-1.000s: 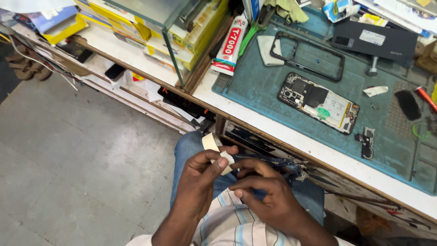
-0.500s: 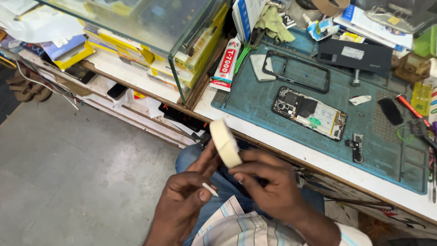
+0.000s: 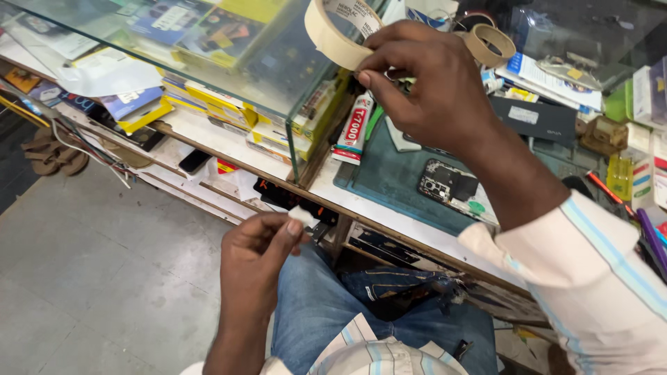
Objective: The person reassembles a disassembled smartphone on a cluttered workbench. They apply adhesive tape to the battery area, place the motherboard back into the chassis, and use a screwdriver to secure screws. The person then closes the phone casing and inspects the device.
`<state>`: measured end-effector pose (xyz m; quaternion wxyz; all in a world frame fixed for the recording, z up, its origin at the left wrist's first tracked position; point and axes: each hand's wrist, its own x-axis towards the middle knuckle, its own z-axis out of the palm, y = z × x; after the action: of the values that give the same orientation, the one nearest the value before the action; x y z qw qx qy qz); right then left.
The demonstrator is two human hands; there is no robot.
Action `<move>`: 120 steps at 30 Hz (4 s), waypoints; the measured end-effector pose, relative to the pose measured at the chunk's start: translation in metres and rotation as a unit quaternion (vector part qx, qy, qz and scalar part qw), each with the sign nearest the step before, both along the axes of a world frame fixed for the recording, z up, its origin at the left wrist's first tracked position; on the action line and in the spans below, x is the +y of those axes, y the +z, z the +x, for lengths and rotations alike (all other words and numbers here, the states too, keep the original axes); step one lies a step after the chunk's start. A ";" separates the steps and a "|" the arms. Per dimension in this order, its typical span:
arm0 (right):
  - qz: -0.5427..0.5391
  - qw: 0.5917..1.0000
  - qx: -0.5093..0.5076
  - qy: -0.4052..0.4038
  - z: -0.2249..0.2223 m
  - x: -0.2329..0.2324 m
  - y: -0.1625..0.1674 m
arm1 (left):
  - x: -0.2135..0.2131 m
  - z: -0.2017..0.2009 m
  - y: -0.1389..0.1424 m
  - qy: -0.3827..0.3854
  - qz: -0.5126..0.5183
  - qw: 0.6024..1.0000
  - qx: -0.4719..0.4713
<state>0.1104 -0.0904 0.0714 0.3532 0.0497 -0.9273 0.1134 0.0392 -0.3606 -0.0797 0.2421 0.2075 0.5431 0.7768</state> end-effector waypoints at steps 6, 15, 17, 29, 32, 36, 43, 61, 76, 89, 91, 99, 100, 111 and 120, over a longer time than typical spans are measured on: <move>0.043 0.997 -0.058 -0.020 -0.031 -0.004 0.033 | 0.010 -0.022 0.053 0.030 0.011 0.999 0.036; -0.008 0.999 0.032 0.038 -0.016 -0.035 0.078 | 0.021 -0.055 0.119 0.067 0.048 0.996 0.041; -0.029 0.999 0.011 0.017 -0.012 -0.042 0.082 | 0.024 -0.059 0.125 0.066 0.047 0.996 0.033; -0.351 0.931 -0.069 0.074 -0.007 -0.060 0.063 | 0.039 -0.064 0.116 0.074 0.089 0.993 -0.013; -0.404 0.910 -0.057 0.072 0.004 -0.064 0.056 | 0.039 -0.055 0.106 0.067 0.129 0.989 -0.038; -0.449 0.892 -0.010 0.052 0.026 -0.071 0.043 | 0.032 -0.030 0.073 0.080 0.082 0.992 -0.043; -0.556 0.830 0.010 0.048 0.059 -0.095 -0.018 | 0.018 0.004 -0.004 0.068 0.005 0.988 -0.139; -0.471 0.868 -0.093 -0.125 0.162 -0.100 -0.091 | 0.041 0.065 -0.024 -0.069 -0.079 0.982 -0.159; -0.135 0.970 -0.189 -0.066 0.156 -0.093 -0.080 | 0.044 0.082 -0.025 0.042 0.051 0.981 -0.180; -0.188 0.945 -0.260 0.069 0.146 -0.096 -0.080 | 0.015 0.055 -0.011 0.106 0.027 0.984 -0.140; -0.209 0.932 -0.265 0.134 0.152 -0.095 -0.080 | 0.032 0.061 -0.010 0.069 0.010 0.986 -0.149; -0.324 0.935 -0.123 -0.073 0.178 -0.058 -0.069 | 0.080 0.091 0.000 -0.057 -0.110 0.979 -0.161; -0.333 0.931 -0.110 -0.103 0.179 -0.057 -0.069 | 0.085 0.093 0.000 -0.061 -0.100 0.978 -0.173; -0.435 0.879 -0.103 -0.165 0.156 -0.051 -0.085 | 0.114 0.107 0.000 -0.018 -0.079 0.978 -0.193; -0.378 0.911 -0.129 -0.099 0.149 -0.036 -0.087 | 0.127 0.110 0.012 -0.008 -0.136 0.967 -0.214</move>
<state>0.2590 -0.1264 -0.0157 0.2321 -0.1944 -0.8530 0.4252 0.1494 -0.2331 -0.0678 0.3849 0.0056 0.5773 0.7201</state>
